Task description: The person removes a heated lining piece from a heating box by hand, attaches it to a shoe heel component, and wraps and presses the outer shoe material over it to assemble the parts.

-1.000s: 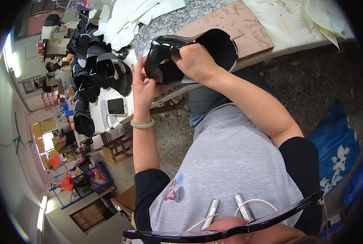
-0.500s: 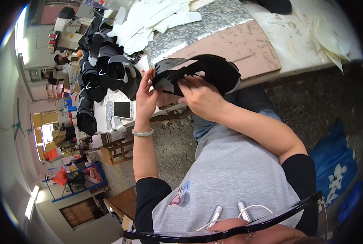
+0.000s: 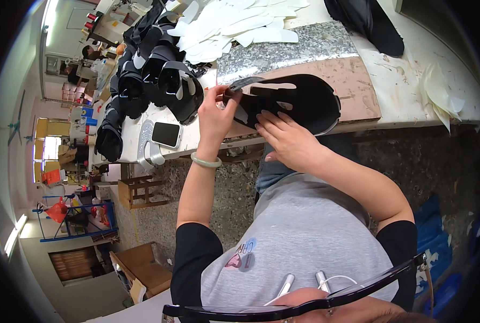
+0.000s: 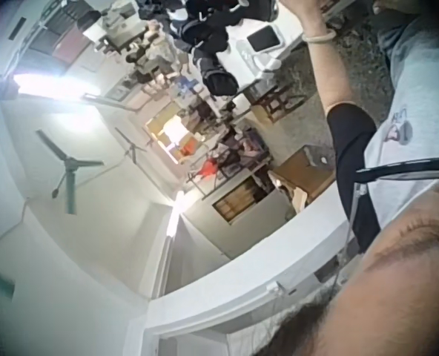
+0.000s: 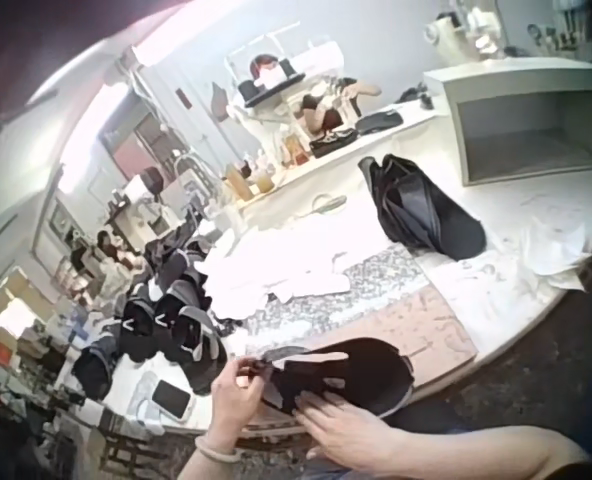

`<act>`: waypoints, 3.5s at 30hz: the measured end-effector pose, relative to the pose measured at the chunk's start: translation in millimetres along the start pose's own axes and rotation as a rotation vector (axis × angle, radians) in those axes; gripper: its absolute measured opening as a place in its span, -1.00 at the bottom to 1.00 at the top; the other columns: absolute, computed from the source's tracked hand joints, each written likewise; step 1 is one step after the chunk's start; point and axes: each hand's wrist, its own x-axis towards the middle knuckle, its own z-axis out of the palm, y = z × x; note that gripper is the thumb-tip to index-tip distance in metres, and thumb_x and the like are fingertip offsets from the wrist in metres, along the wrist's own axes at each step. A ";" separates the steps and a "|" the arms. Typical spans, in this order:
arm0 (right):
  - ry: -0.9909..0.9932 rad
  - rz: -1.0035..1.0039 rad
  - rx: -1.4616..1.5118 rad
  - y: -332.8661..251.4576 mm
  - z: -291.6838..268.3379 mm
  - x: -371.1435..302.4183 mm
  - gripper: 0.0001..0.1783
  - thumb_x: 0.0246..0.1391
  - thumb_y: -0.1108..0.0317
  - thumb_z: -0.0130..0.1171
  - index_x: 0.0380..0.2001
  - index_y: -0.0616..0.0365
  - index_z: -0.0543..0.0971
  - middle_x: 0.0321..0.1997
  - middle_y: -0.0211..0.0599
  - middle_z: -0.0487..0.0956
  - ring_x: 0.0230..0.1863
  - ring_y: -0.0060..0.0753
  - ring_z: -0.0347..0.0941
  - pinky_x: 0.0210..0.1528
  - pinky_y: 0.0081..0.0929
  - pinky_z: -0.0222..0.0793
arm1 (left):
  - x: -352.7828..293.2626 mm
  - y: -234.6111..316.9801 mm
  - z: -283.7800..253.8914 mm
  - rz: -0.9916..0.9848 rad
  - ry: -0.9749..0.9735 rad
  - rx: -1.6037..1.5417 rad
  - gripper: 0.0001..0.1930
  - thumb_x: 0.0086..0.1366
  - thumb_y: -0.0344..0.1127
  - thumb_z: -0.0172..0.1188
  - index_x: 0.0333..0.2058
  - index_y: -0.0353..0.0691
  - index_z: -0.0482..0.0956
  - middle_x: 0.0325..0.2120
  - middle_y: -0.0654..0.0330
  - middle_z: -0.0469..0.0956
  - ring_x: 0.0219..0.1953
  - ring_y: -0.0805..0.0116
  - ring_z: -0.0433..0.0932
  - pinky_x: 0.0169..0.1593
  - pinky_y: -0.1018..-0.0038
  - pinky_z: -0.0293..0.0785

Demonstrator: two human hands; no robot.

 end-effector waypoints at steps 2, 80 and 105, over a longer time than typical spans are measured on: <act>-0.008 0.051 0.137 0.0 -1.5 9.7 -0.34 -0.03 0.07 0.20 0.05 0.32 0.35 0.15 -0.05 0.34 0.27 -0.10 0.14 0.26 -0.19 0.09 | 6.6 -6.4 -3.9 -0.140 -0.005 0.009 -0.70 0.19 -0.26 0.21 -0.17 -0.34 0.53 -0.42 0.11 0.61 -0.38 0.37 0.59 -0.28 0.48 0.48; -0.813 0.131 0.761 63.6 -210.9 61.3 -0.53 0.06 -0.03 0.20 -0.49 0.25 0.55 -0.61 -0.46 0.41 -0.51 -0.57 0.25 -0.44 -0.48 0.17 | 51.7 115.6 -27.2 0.521 -1.049 -0.619 -0.76 0.23 -0.30 0.21 -0.16 -0.27 0.52 -0.45 0.16 0.53 -0.39 0.38 0.48 -0.35 0.50 0.38; 0.151 0.704 1.741 86.5 -106.9 16.1 -0.82 0.01 0.35 0.31 -0.36 0.20 0.57 -0.35 -0.48 0.55 -0.23 -0.66 0.38 -0.13 -0.61 0.31 | -18.5 87.6 56.3 -0.357 -0.297 -1.592 -0.77 0.26 -0.31 0.18 -0.14 -0.23 0.46 -0.11 0.18 0.50 -0.06 0.43 0.43 0.03 0.45 0.34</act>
